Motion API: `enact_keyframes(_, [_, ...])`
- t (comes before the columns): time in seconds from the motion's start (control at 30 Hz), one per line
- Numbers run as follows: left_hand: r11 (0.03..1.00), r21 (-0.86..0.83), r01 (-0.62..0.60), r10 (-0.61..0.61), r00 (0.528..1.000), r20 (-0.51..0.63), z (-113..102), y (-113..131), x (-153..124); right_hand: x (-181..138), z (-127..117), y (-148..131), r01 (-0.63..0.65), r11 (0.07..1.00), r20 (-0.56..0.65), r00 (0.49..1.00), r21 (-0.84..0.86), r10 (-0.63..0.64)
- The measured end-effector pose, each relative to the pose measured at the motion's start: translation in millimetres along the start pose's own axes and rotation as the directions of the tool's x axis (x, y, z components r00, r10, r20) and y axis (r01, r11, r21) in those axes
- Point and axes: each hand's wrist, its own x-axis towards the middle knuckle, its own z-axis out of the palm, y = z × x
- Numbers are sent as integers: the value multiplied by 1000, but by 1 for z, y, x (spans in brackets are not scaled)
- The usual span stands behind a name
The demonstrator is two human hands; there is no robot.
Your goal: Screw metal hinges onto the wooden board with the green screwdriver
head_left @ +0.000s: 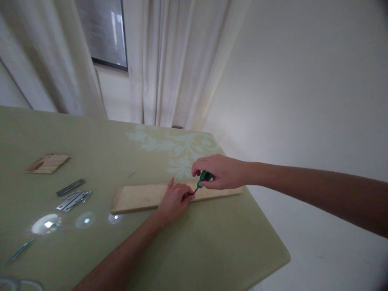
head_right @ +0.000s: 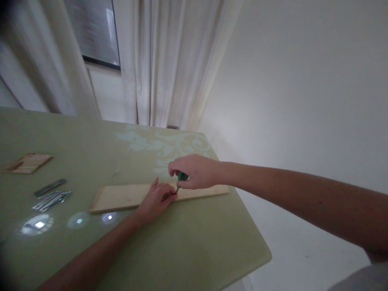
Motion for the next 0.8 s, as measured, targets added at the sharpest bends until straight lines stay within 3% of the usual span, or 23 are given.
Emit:
enact_keyframes(0.07, [1000, 5, -4, 4, 1000, 1, -1, 1, 0, -9, 11, 4, 56, 978, -111, 993, 201, -34])
enact_keyframes(0.17, [1000, 8, 20, -20, 1000, 14, -3, 1, 0, -20, 33, 4, 83, 905, -296, 954, 416, 49])
enact_keyframes(0.27, [999, 22, 35, -36, 998, 43, -3, 0, 0, -26, 54, -2, 64, 892, -426, 892, 447, 149])
enact_keyframes(0.33, [999, 37, 23, -25, 998, 55, -3, -2, -1, -25, 65, -6, 45, 915, -523, 832, 402, 188])
enact_keyframes(0.5, [998, 62, 0, -3, 999, 44, -4, -4, -2, -14, 98, -2, 1, 929, -736, 611, 369, 292])
enact_keyframes(0.6, [998, 70, 1, -4, 999, 43, -5, -3, -2, -9, 115, 5, 58, 929, -804, 522, 365, 283])
enact_keyframes(0.67, [998, 67, 4, -7, 999, 44, -5, -3, -2, -11, 120, 5, 138, 922, -824, 511, 361, 245])
enact_keyframes(0.7, [998, 66, 5, -7, 999, 44, -5, -3, -2, -14, 119, 4, 180, 911, -816, 532, 370, 226])
enact_keyframes(0.8, [998, 67, 7, -10, 999, 45, -3, -6, -2, -26, 109, -2, 273, 834, -720, 665, 480, 197])
